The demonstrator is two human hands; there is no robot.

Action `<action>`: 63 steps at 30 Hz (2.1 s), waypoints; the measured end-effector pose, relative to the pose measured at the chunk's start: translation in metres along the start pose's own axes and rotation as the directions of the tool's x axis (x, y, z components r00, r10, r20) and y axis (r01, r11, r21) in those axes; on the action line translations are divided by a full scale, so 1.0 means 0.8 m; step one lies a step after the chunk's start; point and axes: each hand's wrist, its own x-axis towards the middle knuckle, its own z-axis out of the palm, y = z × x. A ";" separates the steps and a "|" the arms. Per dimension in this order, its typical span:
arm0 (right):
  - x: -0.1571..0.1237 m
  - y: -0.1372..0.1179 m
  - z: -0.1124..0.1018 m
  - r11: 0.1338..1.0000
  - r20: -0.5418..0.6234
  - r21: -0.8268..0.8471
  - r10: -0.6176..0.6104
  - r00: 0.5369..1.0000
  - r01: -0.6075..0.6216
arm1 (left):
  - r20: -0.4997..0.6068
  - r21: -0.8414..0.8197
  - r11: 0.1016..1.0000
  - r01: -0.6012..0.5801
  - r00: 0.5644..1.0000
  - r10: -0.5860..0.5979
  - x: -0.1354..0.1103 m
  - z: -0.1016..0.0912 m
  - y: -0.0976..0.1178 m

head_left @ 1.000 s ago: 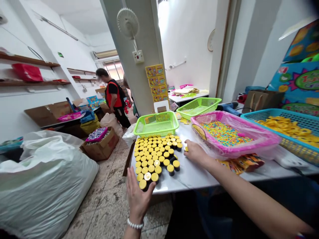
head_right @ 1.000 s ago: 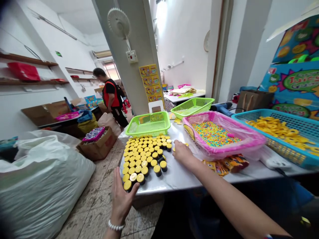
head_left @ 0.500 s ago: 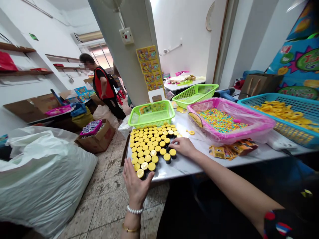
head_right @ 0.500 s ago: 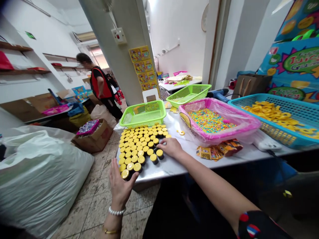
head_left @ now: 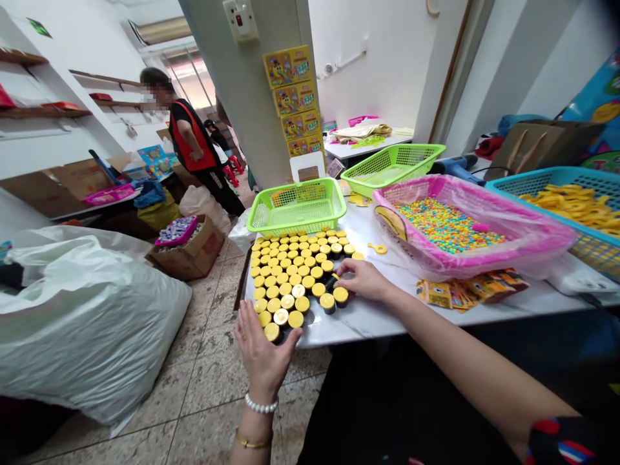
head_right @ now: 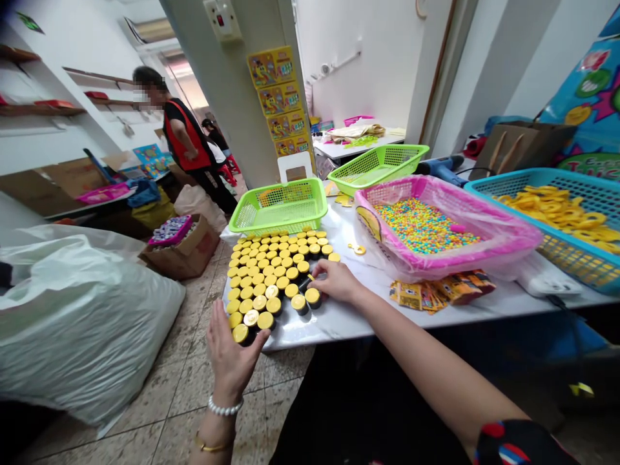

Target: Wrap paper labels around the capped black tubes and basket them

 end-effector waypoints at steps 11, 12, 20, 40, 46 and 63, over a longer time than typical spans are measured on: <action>0.011 0.000 0.010 0.997 -0.038 -0.057 0.043 0.998 -0.045 | -0.049 -0.039 0.997 0.060 0.997 -0.062 -0.003 -0.001 0.006; 0.012 -0.002 0.010 0.995 -0.052 -0.082 0.044 0.998 -0.048 | -0.060 -0.076 0.995 0.067 0.996 -0.071 -0.004 -0.003 0.006; 0.007 -0.010 0.007 0.977 -0.058 -0.213 0.000 0.998 -0.012 | -0.093 -0.239 0.968 0.070 0.991 -0.095 -0.028 -0.012 0.011; -0.004 -0.035 -0.017 0.880 -0.009 -0.424 -0.241 0.970 0.215 | -0.224 -0.221 0.904 -0.367 0.921 0.319 -0.066 -0.001 0.079; -0.002 -0.054 -0.025 0.770 0.114 -0.584 -0.238 0.965 0.259 | -0.269 -0.197 0.916 -0.350 0.918 0.292 -0.037 -0.021 0.065; 0.014 -0.037 0.007 0.651 0.178 -0.711 -0.201 0.963 0.267 | -0.434 0.024 0.973 -0.232 0.874 0.219 -0.042 -0.009 -0.039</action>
